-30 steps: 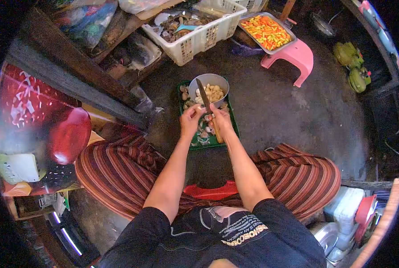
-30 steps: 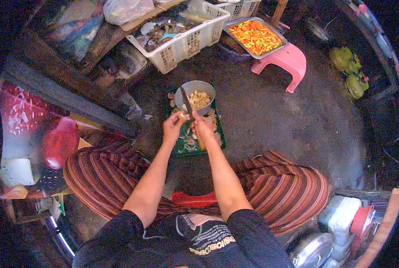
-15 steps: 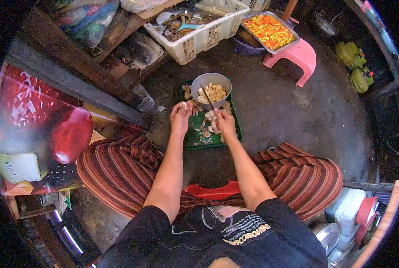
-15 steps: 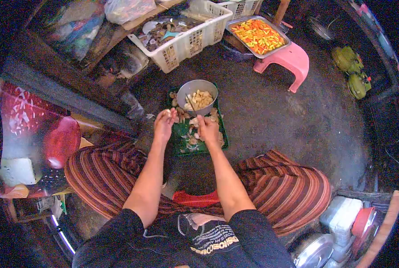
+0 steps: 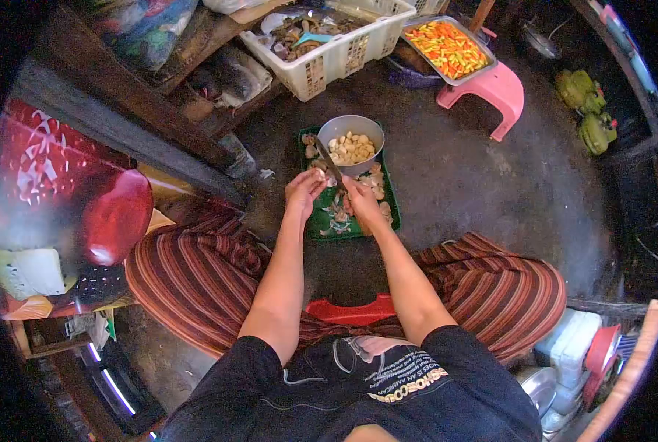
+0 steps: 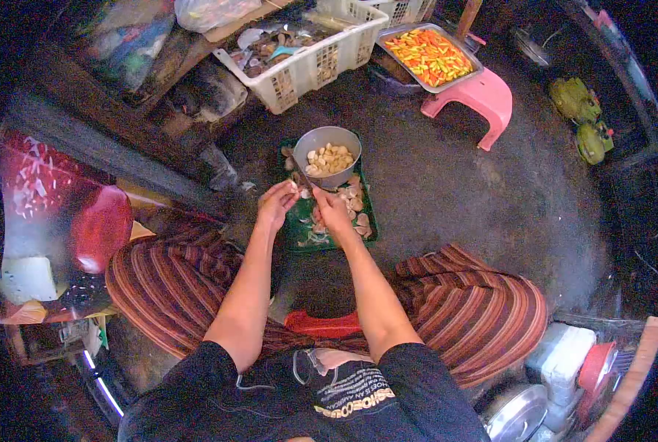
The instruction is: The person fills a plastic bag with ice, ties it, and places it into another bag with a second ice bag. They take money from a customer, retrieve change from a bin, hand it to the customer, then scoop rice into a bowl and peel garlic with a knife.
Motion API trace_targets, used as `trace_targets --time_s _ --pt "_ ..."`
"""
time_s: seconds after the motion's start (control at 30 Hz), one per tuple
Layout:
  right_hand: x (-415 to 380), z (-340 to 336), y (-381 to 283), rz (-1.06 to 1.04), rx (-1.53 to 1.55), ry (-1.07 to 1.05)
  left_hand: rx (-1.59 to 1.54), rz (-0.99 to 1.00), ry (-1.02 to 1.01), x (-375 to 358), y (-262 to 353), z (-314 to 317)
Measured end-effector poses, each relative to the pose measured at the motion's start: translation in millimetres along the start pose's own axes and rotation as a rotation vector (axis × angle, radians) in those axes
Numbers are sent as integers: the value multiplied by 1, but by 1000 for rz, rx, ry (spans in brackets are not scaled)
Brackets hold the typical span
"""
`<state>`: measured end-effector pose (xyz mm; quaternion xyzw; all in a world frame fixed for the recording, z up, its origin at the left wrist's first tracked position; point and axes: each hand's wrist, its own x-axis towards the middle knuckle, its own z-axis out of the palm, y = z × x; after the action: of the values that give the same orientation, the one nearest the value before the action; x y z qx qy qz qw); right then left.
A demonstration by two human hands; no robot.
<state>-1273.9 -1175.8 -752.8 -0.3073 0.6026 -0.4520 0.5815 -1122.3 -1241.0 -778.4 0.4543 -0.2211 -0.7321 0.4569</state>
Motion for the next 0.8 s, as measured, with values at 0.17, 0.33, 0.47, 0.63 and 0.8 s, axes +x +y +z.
trace_targets --time_s 0.17,0.33,0.47,0.63,0.8 --pt "-7 9 -15 -16 140 -61 -36 7 -15 1 -6 2" --pt "-3 7 -16 -6 105 -128 -45 17 -24 3 -8 1" --pt "2 0 -8 4 125 -132 13 3 -86 3 -5 0" --pt "6 -4 -7 -22 -4 -111 -10 -20 -72 4 -6 1" --pt "3 3 -14 -9 51 -98 18 55 -79 2 -3 8"
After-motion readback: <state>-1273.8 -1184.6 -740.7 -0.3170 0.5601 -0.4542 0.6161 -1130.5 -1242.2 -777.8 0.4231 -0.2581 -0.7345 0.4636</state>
